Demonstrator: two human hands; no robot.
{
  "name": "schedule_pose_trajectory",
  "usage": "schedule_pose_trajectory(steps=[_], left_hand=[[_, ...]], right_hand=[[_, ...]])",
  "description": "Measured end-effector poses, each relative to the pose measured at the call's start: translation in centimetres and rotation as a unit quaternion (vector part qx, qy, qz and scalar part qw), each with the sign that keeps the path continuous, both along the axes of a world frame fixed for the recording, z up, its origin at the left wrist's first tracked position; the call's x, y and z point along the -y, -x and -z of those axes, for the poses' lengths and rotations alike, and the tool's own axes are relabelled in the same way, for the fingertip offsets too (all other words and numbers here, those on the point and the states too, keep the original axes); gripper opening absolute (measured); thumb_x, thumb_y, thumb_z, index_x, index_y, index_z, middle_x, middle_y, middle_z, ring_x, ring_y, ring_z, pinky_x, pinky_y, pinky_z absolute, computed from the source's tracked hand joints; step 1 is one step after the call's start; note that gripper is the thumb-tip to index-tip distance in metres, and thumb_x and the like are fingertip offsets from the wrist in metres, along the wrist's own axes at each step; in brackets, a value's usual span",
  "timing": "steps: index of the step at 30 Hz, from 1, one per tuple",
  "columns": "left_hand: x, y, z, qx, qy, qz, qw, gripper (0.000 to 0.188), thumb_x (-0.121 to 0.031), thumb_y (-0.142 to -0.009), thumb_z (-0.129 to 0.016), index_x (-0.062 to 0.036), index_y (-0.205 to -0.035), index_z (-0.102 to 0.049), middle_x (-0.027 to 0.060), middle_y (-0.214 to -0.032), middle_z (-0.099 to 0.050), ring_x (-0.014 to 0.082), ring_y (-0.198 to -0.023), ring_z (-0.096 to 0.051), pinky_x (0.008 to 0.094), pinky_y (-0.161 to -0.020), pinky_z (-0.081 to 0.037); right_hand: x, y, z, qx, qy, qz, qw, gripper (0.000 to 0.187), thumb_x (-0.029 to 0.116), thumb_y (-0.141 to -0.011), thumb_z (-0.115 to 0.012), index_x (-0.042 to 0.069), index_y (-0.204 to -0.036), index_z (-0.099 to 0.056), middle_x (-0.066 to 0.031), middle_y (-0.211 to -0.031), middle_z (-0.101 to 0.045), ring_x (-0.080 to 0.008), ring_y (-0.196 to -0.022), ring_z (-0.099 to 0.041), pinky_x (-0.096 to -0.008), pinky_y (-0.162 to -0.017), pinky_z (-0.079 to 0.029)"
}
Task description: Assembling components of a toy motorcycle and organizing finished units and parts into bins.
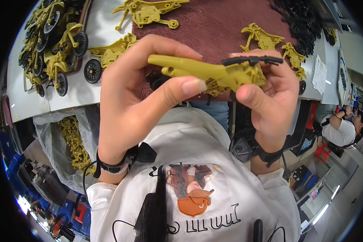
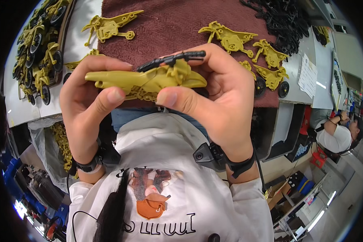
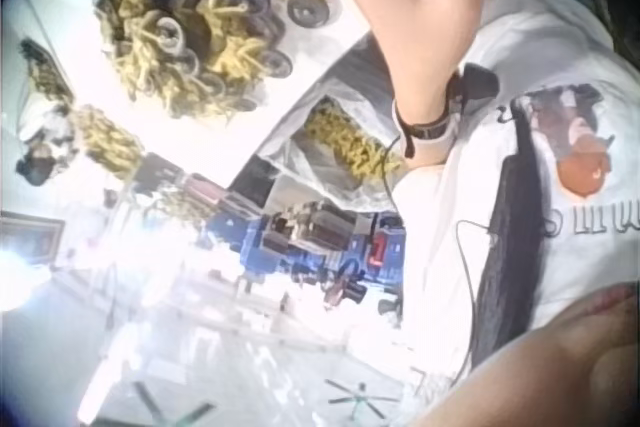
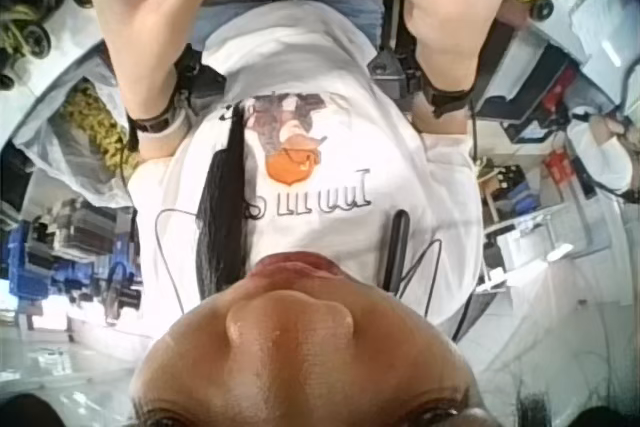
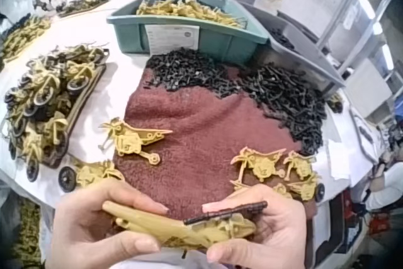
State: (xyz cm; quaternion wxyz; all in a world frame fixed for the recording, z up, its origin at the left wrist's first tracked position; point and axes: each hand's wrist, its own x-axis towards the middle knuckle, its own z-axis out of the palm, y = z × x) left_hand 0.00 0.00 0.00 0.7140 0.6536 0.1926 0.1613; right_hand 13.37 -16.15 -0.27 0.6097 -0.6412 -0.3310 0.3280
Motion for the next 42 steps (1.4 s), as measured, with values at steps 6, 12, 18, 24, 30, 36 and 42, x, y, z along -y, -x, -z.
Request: schedule_pose_trajectory(steps=[6,12,18,24,30,36,42], left_hand=[[-2.6,0.0,-2.9,-0.112,0.025,0.119,0.986,0.035,-0.001,-0.066,-0.08,0.005,-0.097,-0.065,0.006,-0.089,-0.067,0.0093,-0.081,-0.06,0.0221,-0.074,-0.047],[-8.9,4.0,-4.3,-0.013,-0.149,-0.05,0.987,0.036,-0.003,-0.07,-0.073,0.0023,-0.105,-0.065,0.0092,-0.098,-0.066,0.015,-0.085,-0.062,0.0254,-0.075,-0.052],[-24.6,10.9,-6.2,-0.05,-0.284,-0.213,0.934,0.041,-0.013,-0.085,-0.067,-0.003,-0.123,-0.056,0.0086,-0.105,-0.063,0.0125,-0.092,-0.061,0.0249,-0.081,-0.05],[-30.0,8.0,-4.0,-0.21,-0.616,-0.138,0.746,0.045,-0.038,-0.096,-0.051,-0.011,-0.132,-0.052,0.0088,-0.134,-0.053,0.0253,-0.126,-0.046,0.0341,-0.105,-0.034],[-25.0,3.9,-2.1,-0.187,-0.603,-0.114,0.767,0.049,-0.047,-0.093,-0.049,-0.0172,-0.132,-0.053,0.0147,-0.136,-0.049,0.0313,-0.13,-0.04,0.0379,-0.108,-0.031],[-26.0,4.8,-1.4,-0.225,-0.621,-0.134,0.739,0.053,-0.051,-0.092,-0.049,-0.0195,-0.135,-0.049,0.0147,-0.14,-0.045,0.0338,-0.132,-0.038,0.0407,-0.11,-0.03],[-31.4,9.1,-3.6,-0.071,-0.595,-0.161,0.784,0.047,-0.039,-0.1,-0.041,-0.0077,-0.135,-0.048,0.0116,-0.138,-0.046,0.0232,-0.129,-0.043,0.0359,-0.109,-0.032]], right_hand=[[-2.2,1.2,-1.5,-0.169,-0.05,0.015,0.984,0.04,-0.003,-0.076,-0.074,-0.004,-0.109,-0.052,-0.0103,-0.101,-0.063,-0.0141,-0.094,-0.061,-0.0259,-0.083,-0.05],[-1.7,1.2,-0.9,0.024,-0.074,0.021,0.997,0.059,0.012,-0.076,-0.078,-0.004,-0.123,-0.047,-0.012,-0.109,-0.059,-0.0187,-0.099,-0.058,-0.0298,-0.089,-0.045],[-0.5,0.2,-0.8,0.014,-0.012,0.043,0.999,0.031,-0.001,-0.082,-0.066,-0.001,-0.11,-0.054,-0.0078,-0.096,-0.06,-0.0131,-0.087,-0.056,-0.0249,-0.079,-0.044],[-1.3,0.6,-1.2,0.087,0.029,0.022,0.996,0.02,-0.004,-0.079,-0.066,0.0,-0.098,-0.059,-0.0045,-0.087,-0.06,-0.0097,-0.076,-0.054,-0.0222,-0.07,-0.042],[-1.9,0.8,-1.2,0.172,0.045,0.019,0.984,0.013,-0.005,-0.075,-0.068,-0.001,-0.085,-0.062,-0.0067,-0.081,-0.061,-0.0127,-0.071,-0.055,-0.0227,-0.066,-0.042],[-2.6,1.3,-1.7,0.187,0.052,-0.036,0.98,0.014,-0.006,-0.074,-0.068,-0.001,-0.086,-0.062,-0.0094,-0.082,-0.062,-0.0153,-0.074,-0.059,-0.0249,-0.068,-0.046],[-2.2,1.3,-1.8,0.211,0.028,-0.004,0.977,0.016,-0.006,-0.073,-0.067,-0.002,-0.087,-0.062,-0.0098,-0.083,-0.062,-0.0165,-0.076,-0.06,-0.0258,-0.07,-0.047]])
